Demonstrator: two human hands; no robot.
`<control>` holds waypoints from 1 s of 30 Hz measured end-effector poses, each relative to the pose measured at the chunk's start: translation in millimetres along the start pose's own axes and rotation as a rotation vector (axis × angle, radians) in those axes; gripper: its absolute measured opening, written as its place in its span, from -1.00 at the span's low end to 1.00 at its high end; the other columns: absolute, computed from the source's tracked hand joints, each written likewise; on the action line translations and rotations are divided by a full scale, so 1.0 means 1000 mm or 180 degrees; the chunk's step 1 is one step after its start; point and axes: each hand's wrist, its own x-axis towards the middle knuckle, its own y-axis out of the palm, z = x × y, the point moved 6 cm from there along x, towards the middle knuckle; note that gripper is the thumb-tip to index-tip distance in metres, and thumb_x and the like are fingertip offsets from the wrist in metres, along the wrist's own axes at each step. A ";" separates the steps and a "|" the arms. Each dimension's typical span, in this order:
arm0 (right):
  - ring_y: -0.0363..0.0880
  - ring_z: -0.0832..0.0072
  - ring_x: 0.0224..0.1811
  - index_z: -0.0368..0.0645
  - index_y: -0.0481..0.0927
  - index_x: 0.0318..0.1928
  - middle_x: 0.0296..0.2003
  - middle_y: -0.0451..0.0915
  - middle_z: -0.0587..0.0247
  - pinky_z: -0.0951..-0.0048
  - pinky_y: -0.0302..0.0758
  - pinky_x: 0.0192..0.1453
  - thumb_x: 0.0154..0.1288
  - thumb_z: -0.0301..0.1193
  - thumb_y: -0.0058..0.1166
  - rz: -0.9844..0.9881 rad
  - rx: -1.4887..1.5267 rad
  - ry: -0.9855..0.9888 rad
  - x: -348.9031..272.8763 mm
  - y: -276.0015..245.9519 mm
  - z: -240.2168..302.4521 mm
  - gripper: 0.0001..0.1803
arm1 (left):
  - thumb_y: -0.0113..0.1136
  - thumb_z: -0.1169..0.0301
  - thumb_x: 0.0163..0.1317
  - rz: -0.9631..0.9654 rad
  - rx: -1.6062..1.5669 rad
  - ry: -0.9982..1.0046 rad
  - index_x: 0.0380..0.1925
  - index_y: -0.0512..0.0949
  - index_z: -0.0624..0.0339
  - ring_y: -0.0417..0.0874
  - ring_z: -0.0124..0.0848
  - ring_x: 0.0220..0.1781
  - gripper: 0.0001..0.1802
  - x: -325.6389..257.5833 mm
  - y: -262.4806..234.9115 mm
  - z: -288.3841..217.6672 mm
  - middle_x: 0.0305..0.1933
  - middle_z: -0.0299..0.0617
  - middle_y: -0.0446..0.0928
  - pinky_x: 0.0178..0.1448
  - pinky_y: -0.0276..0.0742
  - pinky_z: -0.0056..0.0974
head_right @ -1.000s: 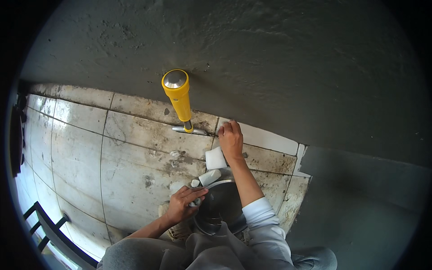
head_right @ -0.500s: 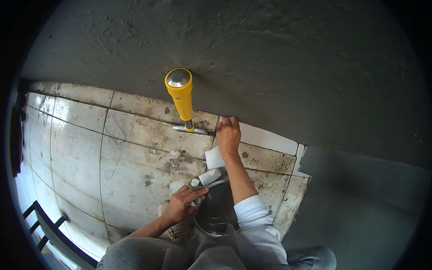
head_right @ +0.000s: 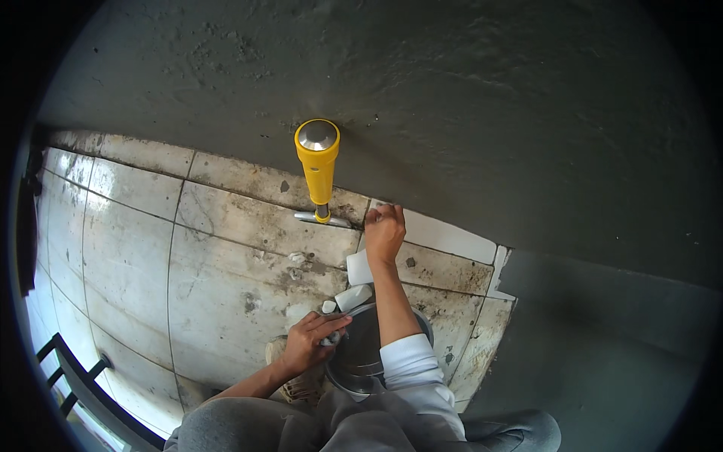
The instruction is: The person cleans the grout lines between floor tiles by scraping with a small tool and wiping the area with a wet cloth from a bucket.
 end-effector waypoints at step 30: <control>0.55 0.04 -0.31 -0.24 0.55 -0.50 -0.43 0.52 0.05 0.12 0.53 -0.21 0.02 -0.55 0.16 0.0091 0.0037 0.0029 0.003 0.007 0.004 -0.95 | 0.33 0.60 -0.25 -0.0080 -0.0027 -0.0024 0.05 0.58 -0.02 0.60 -0.29 -0.19 -0.31 0.002 -0.002 -0.002 0.02 -0.29 0.62 -0.06 0.55 -0.29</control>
